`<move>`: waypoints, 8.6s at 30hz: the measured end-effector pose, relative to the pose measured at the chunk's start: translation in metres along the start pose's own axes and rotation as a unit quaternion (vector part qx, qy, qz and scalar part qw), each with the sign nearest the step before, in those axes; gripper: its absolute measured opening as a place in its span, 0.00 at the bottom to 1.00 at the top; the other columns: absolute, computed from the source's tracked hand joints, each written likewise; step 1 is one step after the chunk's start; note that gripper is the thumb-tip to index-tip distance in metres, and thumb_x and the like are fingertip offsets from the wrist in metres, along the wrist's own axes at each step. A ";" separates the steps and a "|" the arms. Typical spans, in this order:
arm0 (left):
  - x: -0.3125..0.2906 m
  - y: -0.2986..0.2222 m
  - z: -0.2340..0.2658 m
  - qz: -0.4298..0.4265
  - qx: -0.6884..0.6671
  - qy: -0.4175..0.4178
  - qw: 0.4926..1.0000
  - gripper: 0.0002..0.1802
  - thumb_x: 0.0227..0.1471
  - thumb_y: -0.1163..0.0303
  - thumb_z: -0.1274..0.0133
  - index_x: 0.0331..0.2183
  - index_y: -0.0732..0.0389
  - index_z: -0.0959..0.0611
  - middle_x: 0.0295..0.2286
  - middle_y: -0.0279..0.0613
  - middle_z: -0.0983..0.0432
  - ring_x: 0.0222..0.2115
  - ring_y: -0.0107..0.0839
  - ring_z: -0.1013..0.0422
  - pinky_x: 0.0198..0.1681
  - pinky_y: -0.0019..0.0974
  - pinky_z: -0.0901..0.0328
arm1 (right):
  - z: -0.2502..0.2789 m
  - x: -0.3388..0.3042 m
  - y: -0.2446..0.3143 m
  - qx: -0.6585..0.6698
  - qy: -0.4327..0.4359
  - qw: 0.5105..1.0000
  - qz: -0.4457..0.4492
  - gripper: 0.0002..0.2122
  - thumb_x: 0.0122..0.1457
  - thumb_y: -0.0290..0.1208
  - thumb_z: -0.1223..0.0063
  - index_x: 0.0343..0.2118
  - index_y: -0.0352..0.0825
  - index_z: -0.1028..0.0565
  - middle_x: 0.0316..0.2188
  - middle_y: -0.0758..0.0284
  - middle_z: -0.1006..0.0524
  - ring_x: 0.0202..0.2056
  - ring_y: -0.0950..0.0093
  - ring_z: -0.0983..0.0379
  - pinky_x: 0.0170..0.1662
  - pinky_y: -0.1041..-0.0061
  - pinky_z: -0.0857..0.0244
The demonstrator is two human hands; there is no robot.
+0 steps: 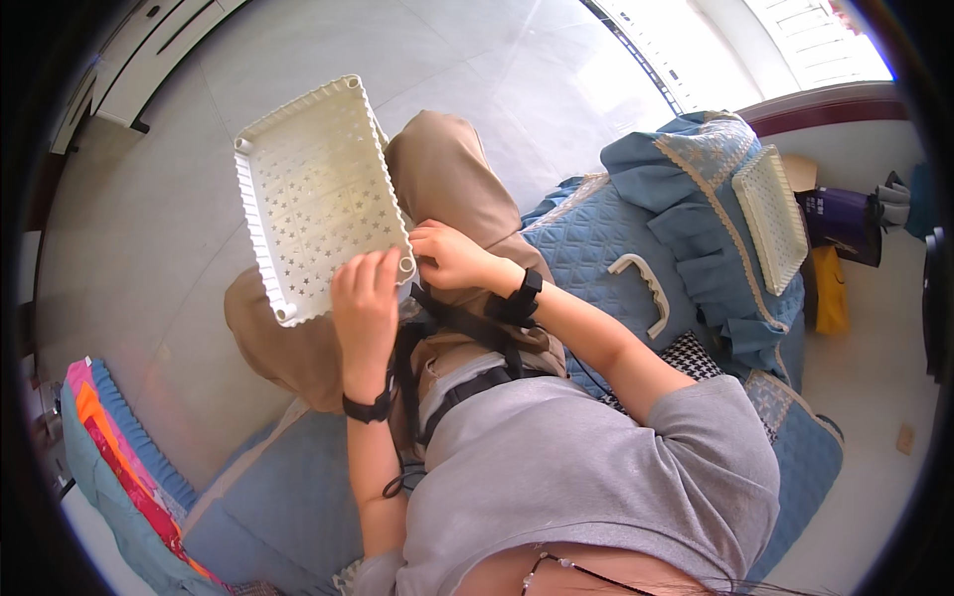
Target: Assembling and disassembling a multi-tiered plastic storage shelf.
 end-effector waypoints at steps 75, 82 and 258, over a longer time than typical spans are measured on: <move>-0.050 0.016 0.122 0.134 0.082 -0.266 0.951 0.14 0.49 0.77 0.46 0.41 0.63 0.19 0.51 0.52 0.32 0.46 0.45 0.29 0.39 0.38 0.28 | 0.139 0.084 0.077 -0.190 -0.211 0.955 0.086 0.19 0.34 0.08 0.53 0.32 0.29 0.19 0.25 0.64 0.22 0.40 0.67 0.26 0.65 0.51 0.47; -0.031 -0.009 0.147 0.022 0.262 -0.202 0.943 0.17 0.51 0.54 0.44 0.39 0.53 0.14 0.45 0.34 0.25 0.35 0.37 0.33 0.45 0.39 0.37 | 0.151 0.066 0.021 -0.056 -0.134 0.989 -0.015 0.19 0.36 0.07 0.56 0.32 0.28 0.20 0.30 0.61 0.22 0.41 0.66 0.26 0.64 0.60 0.44; -0.034 -0.014 0.205 -0.332 -0.050 -0.259 0.905 0.26 0.57 0.57 0.68 0.18 0.54 0.20 0.19 0.32 0.24 0.25 0.28 0.29 0.34 0.32 0.32 | 0.139 0.073 0.202 -0.218 -0.042 0.947 0.233 0.23 0.51 0.35 0.36 0.08 0.40 0.39 0.08 0.73 0.39 0.14 0.76 0.37 0.21 0.78 0.43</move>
Point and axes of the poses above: each hand's wrist, its own x-axis towards the middle knuckle, its own z-axis out of the back of the hand, y = z × x, the point moved 2 cm from there along x, towards the middle knuckle
